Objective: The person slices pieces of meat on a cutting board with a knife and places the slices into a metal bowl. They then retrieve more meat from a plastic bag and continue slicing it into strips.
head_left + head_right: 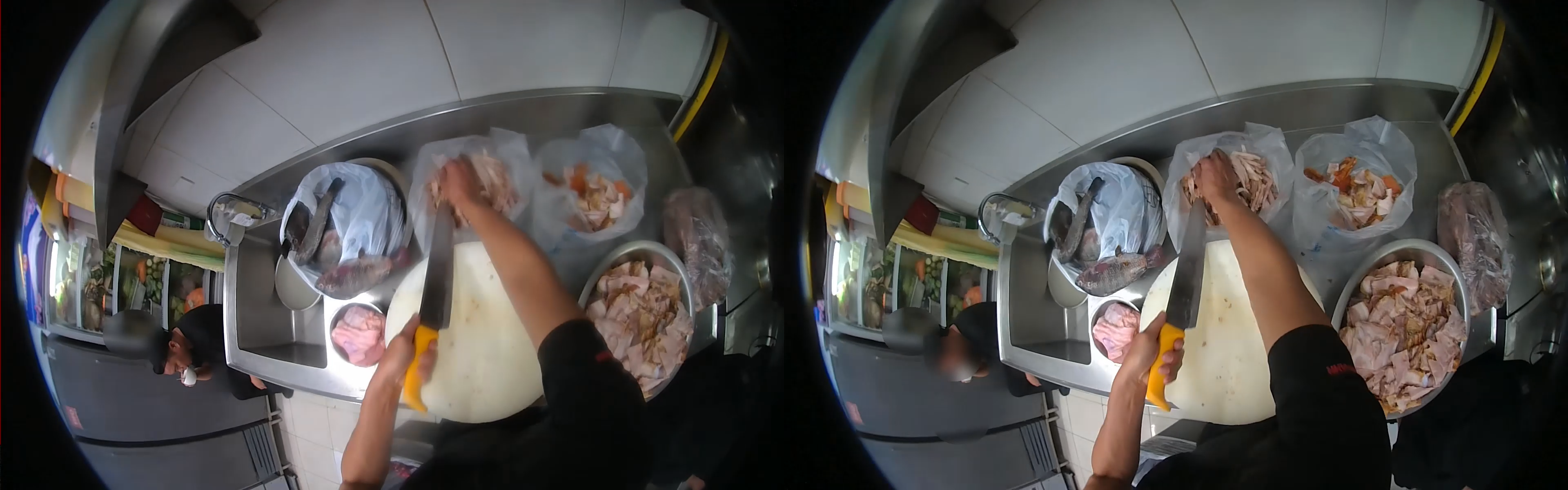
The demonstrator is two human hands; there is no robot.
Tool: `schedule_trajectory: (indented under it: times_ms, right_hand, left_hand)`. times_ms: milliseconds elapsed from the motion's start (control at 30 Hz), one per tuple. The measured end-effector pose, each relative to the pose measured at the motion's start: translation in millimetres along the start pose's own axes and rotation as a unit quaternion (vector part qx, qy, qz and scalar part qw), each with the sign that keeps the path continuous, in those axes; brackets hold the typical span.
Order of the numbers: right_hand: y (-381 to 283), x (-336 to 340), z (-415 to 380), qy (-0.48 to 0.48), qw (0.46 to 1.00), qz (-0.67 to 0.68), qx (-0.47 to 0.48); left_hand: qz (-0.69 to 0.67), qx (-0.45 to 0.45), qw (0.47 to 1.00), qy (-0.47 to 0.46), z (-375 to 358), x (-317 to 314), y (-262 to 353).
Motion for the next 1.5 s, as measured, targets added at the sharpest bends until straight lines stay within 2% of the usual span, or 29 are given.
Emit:
schedule_trajectory:
  times_ms: [33, 133, 233, 333, 400, 467, 500, 600, 633, 733, 767, 933, 1033, 1133, 1200, 1300, 1367, 1433, 1500]
  right_hand:
    - [2, 0, -1, -0.006, 1.000, -0.006, 0.022]
    - [7, -8, 8, -0.173, 0.972, -0.155, 0.027]
    - [10, -14, 8, 0.051, 0.992, -0.110, 0.045]
    - [-8, 28, -7, 0.052, 0.996, 0.057, -0.035]
    - [-28, 39, -36, 0.131, 0.973, 0.148, -0.118]
    - [-36, 57, -73, 0.142, 0.961, 0.224, -0.078]
    - [-40, 66, -94, 0.151, 0.962, 0.219, -0.064]
    - [-73, 128, -199, 0.207, 0.951, 0.226, -0.026]
    - [-75, 147, -226, 0.207, 0.959, 0.190, -0.035]
    - [-66, 215, -302, 0.193, 0.978, 0.052, -0.066]
    - [-59, 236, -326, 0.192, 0.977, 0.010, -0.089]
    - [-14, 318, -431, 0.217, 0.946, -0.129, -0.205]
    - [-19, 349, -456, 0.185, 0.930, -0.179, -0.263]
    - [-9, 373, -430, 0.111, 0.951, -0.150, -0.245]
    - [18, 379, -403, 0.065, 0.964, -0.154, -0.207]
    - [81, 373, -353, -0.009, 0.960, -0.177, -0.216]
    - [92, 370, -322, -0.150, 0.923, -0.197, -0.294]
    - [101, 361, -307, -0.274, 0.862, -0.228, -0.361]
    - [105, 361, -301, -0.304, 0.844, -0.211, -0.388]
  left_hand:
    - [-0.013, 0.007, 1.000, 0.013, -8, 1, -9]
    - [-0.014, -0.001, 1.000, 0.021, -33, 8, -38]
    - [0.043, -0.024, 0.997, 0.057, -53, 8, -62]
    - [0.040, -0.017, 0.997, 0.068, -63, 14, -86]
    - [0.042, -0.028, 0.996, 0.076, -65, 14, -97]
    - [0.026, -0.016, 0.996, 0.085, -70, 14, -110]
    - [0.002, -0.017, 0.999, 0.035, -74, 19, -113]
    - [0.060, -0.018, 0.994, 0.090, -82, 30, -130]
    - [0.084, -0.013, 0.994, 0.070, -85, 34, -131]
    - [0.162, -0.011, 0.982, 0.100, -87, 53, -139]
    - [0.147, 0.007, 0.984, 0.095, -90, 53, -140]
    - [0.177, -0.031, 0.981, 0.077, -91, 76, -153]
    - [0.204, -0.055, 0.976, 0.056, -91, 84, -158]
    - [0.236, -0.075, 0.968, 0.029, -95, 90, -160]
    - [0.251, -0.078, 0.965, 0.021, -100, 89, -161]
    - [0.275, -0.073, 0.957, 0.045, -109, 80, -165]
    - [0.267, -0.074, 0.959, 0.052, -112, 75, -170]
    - [0.247, -0.072, 0.965, 0.048, -113, 71, -180]
    - [0.237, -0.067, 0.967, 0.064, -114, 61, -185]
Point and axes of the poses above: each hand's wrist, its own z-axis towards the middle knuckle, its own x-axis out of the back of the hand, y = z × x, the point moved 2 cm from there along z, towards the middle knuckle, and after that the axes turned 12 degrees about -y, right-handed, at the moved point
